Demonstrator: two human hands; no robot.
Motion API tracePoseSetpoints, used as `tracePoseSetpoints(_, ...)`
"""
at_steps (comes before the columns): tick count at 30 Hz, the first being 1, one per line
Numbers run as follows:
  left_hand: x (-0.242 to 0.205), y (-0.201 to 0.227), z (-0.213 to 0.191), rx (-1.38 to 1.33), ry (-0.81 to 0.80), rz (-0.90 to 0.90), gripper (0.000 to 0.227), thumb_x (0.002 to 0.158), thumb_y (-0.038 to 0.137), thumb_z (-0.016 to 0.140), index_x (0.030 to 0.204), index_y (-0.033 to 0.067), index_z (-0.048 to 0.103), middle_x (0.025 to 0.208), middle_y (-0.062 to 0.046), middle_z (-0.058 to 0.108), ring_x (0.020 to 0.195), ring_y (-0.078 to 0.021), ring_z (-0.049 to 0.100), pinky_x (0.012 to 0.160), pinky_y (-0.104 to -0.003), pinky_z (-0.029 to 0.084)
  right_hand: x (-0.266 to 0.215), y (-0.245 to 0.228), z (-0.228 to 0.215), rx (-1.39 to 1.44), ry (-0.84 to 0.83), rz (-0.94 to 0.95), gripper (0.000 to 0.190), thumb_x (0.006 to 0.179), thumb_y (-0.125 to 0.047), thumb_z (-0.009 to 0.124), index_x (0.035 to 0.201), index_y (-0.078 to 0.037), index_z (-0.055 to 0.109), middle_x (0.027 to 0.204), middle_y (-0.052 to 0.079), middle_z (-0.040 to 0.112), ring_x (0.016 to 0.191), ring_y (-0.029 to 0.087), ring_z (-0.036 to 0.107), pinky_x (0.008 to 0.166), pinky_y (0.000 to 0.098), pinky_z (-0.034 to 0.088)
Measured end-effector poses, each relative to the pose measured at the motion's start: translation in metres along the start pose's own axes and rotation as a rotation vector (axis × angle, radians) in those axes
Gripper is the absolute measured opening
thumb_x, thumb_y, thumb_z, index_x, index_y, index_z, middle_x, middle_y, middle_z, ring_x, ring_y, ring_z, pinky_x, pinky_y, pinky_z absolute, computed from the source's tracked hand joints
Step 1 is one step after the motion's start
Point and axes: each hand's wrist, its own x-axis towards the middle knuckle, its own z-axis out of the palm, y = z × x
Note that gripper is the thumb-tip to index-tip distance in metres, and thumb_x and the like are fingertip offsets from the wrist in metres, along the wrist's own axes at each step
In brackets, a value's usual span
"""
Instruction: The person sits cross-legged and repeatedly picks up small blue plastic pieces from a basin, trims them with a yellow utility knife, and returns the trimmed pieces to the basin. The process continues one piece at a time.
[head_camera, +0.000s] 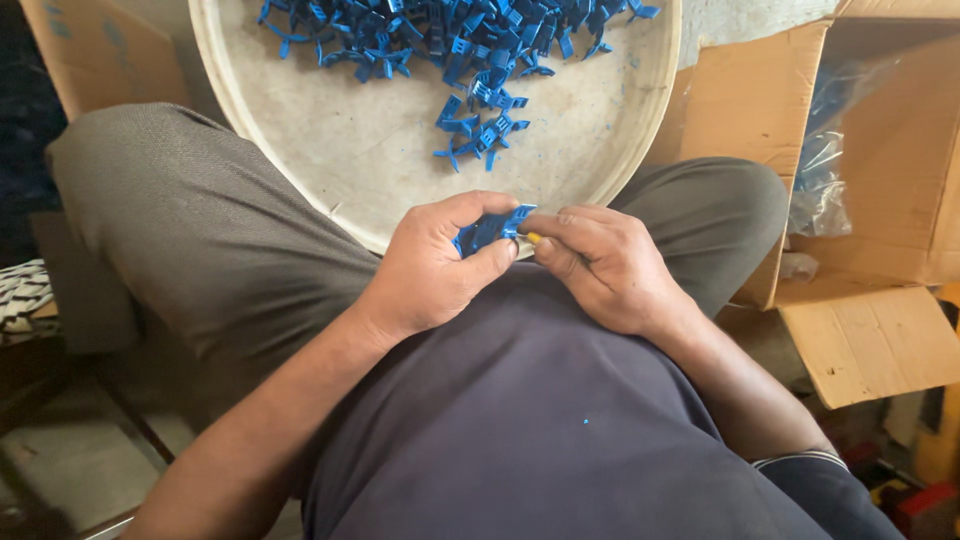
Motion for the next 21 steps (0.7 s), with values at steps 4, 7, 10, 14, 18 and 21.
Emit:
tracePoseSetpoints(4,-0.001,0.003,0.001,0.1,0.009,0.116,0.032,0.091,0.009,0.073,0.121,0.0001,0.069,0.1,-0.002,0.075,0.088,-0.0052,0.066,0.079,-0.024,0.056,0.0,0.001,0.0,-0.018,0.007,0.008,0.021,0.099,-0.012,0.065,0.116,0.0,0.07,0.088,0.014,0.07,0.081,0.032,0.068,0.074,0.0404,0.053)
tracePoseSetpoints(7,-0.001,0.006,0.002,0.129,0.004,0.092,0.032,0.09,0.011,0.073,0.121,0.0011,0.07,0.099,-0.003,0.076,0.087,-0.0071,0.067,0.079,-0.025,0.056,-0.001,0.002,0.0,0.0,-0.002,0.014,0.022,0.099,-0.012,0.066,0.116,0.001,0.07,0.085,0.014,0.068,0.079,0.031,0.067,0.072,0.0399,0.053)
tracePoseSetpoints(10,-0.001,0.008,0.003,0.157,-0.005,0.115,0.033,0.09,0.011,0.073,0.121,0.0013,0.07,0.1,-0.004,0.076,0.088,-0.0082,0.068,0.08,-0.025,0.056,-0.002,0.005,0.0,0.021,-0.004,0.006,0.022,0.099,-0.012,0.066,0.115,0.002,0.07,0.082,0.014,0.065,0.077,0.031,0.065,0.071,0.0399,0.052)
tracePoseSetpoints(14,-0.001,0.01,0.002,0.166,-0.028,0.144,0.03,0.091,0.011,0.073,0.12,0.0013,0.07,0.1,-0.005,0.076,0.089,-0.0087,0.068,0.081,-0.025,0.056,-0.004,0.008,0.003,0.046,0.031,-0.025,0.019,0.1,-0.012,0.067,0.114,0.001,0.07,0.081,0.011,0.066,0.076,0.028,0.064,0.071,0.0387,0.051)
tracePoseSetpoints(18,-0.001,0.013,0.003,0.168,-0.047,0.141,0.03,0.092,0.01,0.072,0.12,0.0014,0.069,0.1,-0.004,0.076,0.089,-0.0083,0.068,0.081,-0.025,0.056,-0.008,0.012,0.007,0.084,0.078,-0.009,0.017,0.099,-0.012,0.068,0.113,-0.001,0.07,0.08,0.01,0.066,0.075,0.026,0.064,0.07,0.0366,0.05)
tracePoseSetpoints(21,-0.001,0.017,0.007,0.113,-0.045,0.12,0.03,0.093,0.009,0.072,0.121,0.001,0.068,0.1,-0.002,0.074,0.09,-0.0065,0.066,0.082,-0.025,0.056,-0.01,0.015,0.01,0.118,0.118,-0.009,0.017,0.1,-0.011,0.068,0.115,-0.002,0.07,0.082,0.01,0.066,0.076,0.025,0.064,0.07,0.0356,0.05)
